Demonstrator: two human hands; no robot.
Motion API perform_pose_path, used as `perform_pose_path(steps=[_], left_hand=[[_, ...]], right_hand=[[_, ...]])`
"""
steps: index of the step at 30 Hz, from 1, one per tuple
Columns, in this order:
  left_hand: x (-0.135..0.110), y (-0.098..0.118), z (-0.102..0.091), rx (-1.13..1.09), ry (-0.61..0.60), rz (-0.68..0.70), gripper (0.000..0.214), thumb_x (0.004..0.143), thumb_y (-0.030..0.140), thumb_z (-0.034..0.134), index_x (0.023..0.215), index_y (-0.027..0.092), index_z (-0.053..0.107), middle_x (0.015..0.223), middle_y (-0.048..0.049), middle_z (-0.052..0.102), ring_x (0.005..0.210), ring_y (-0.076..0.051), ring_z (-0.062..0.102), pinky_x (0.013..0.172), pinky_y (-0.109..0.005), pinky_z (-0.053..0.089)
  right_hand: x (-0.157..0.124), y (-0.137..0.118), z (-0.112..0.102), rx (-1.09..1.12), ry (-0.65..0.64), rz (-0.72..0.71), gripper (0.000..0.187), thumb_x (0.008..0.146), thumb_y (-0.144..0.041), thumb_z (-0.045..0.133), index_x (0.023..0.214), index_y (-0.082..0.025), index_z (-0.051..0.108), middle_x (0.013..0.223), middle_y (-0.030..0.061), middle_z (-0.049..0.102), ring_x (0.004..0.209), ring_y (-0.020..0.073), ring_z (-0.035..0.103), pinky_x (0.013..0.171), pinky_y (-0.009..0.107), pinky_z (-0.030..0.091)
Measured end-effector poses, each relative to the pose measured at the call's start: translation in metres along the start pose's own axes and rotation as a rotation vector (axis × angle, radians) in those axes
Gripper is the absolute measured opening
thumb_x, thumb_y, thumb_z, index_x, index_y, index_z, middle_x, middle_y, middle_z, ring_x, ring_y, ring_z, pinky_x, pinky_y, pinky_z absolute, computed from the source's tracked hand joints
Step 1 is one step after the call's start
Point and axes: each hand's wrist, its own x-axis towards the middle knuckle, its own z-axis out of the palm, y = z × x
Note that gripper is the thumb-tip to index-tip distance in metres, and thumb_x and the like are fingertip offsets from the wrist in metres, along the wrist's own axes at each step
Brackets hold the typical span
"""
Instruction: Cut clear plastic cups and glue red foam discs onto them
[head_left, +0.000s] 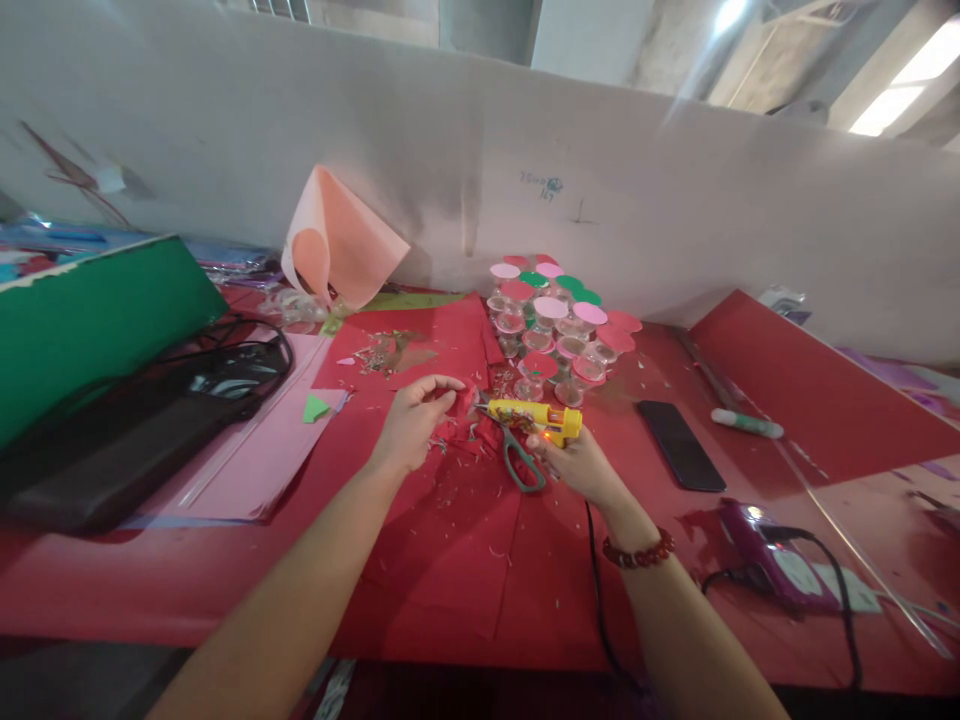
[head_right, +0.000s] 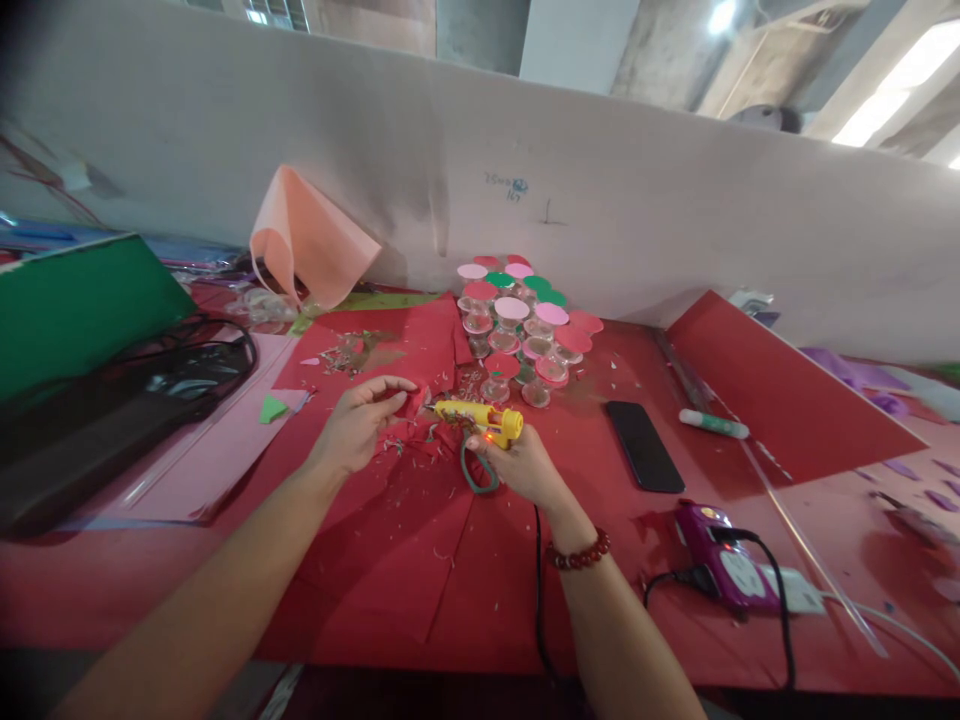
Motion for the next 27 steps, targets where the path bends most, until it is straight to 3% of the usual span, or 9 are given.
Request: perform_pose_path(steps=[4,8,12,16,22,27], left_hand=[[0.0,0.002,0.0,-0.056,0.01,-0.007,0.018,0.063,0.023,0.07,0.079,0.015,0.068,0.081,-0.0044,0.067,0.07,-0.013,0.057,0.064,-0.025,0.043],[0.003,0.002,-0.003,-0.094,0.016,0.015,0.022,0.062,0.023,0.072,0.082,0.016,0.067,0.082,-0.0034,0.067,0.073,-0.014,0.059,0.068,-0.026,0.045],[0.005,0.0,-0.005,-0.1,0.05,0.063,0.027,0.063,0.024,0.073,0.09,0.019,0.067,0.085,-0.0015,0.066,0.075,-0.013,0.06,0.071,-0.026,0.045],[0.006,-0.003,-0.005,-0.162,0.123,0.035,0.037,0.059,0.019,0.077,0.096,0.02,0.068,0.092,-0.0034,0.069,0.089,-0.018,0.063,0.079,-0.028,0.046],[0.01,-0.002,-0.005,-0.372,0.154,-0.124,0.014,0.059,0.01,0.076,0.069,0.016,0.069,0.078,-0.0043,0.071,0.09,-0.019,0.066,0.087,-0.027,0.047],[0.018,-0.001,-0.008,-0.548,0.211,-0.224,0.013,0.065,0.0,0.068,0.068,0.013,0.067,0.077,-0.0046,0.071,0.079,-0.013,0.067,0.086,-0.025,0.05]], right_hand=[[0.0,-0.005,0.0,-0.021,-0.002,-0.007,0.039,0.078,-0.054,0.065,0.093,-0.019,0.065,0.05,-0.0073,0.041,0.042,0.008,0.033,0.041,0.022,0.029],[-0.007,-0.017,-0.009,-0.186,0.059,-0.046,0.039,0.081,-0.052,0.061,0.102,-0.02,0.065,0.072,0.0008,0.063,0.06,0.014,0.053,0.055,0.026,0.042],[-0.026,-0.016,-0.035,-0.766,0.261,0.09,0.036,0.08,-0.052,0.061,0.092,-0.019,0.063,0.072,0.0039,0.065,0.065,0.0196,0.059,0.058,0.028,0.04],[-0.051,0.001,-0.064,-1.172,0.308,0.199,0.028,0.081,-0.043,0.061,0.089,-0.017,0.062,0.086,0.01,0.067,0.079,0.0237,0.063,0.066,0.029,0.041],[-0.068,0.019,-0.09,-1.293,0.257,0.293,0.026,0.087,-0.038,0.054,0.094,-0.016,0.063,0.096,0.0125,0.064,0.081,0.0225,0.064,0.069,0.03,0.044],[-0.069,0.029,-0.105,-1.298,0.198,0.333,0.025,0.087,-0.038,0.055,0.096,-0.016,0.065,0.094,0.0115,0.064,0.082,0.0231,0.065,0.073,0.031,0.045]])
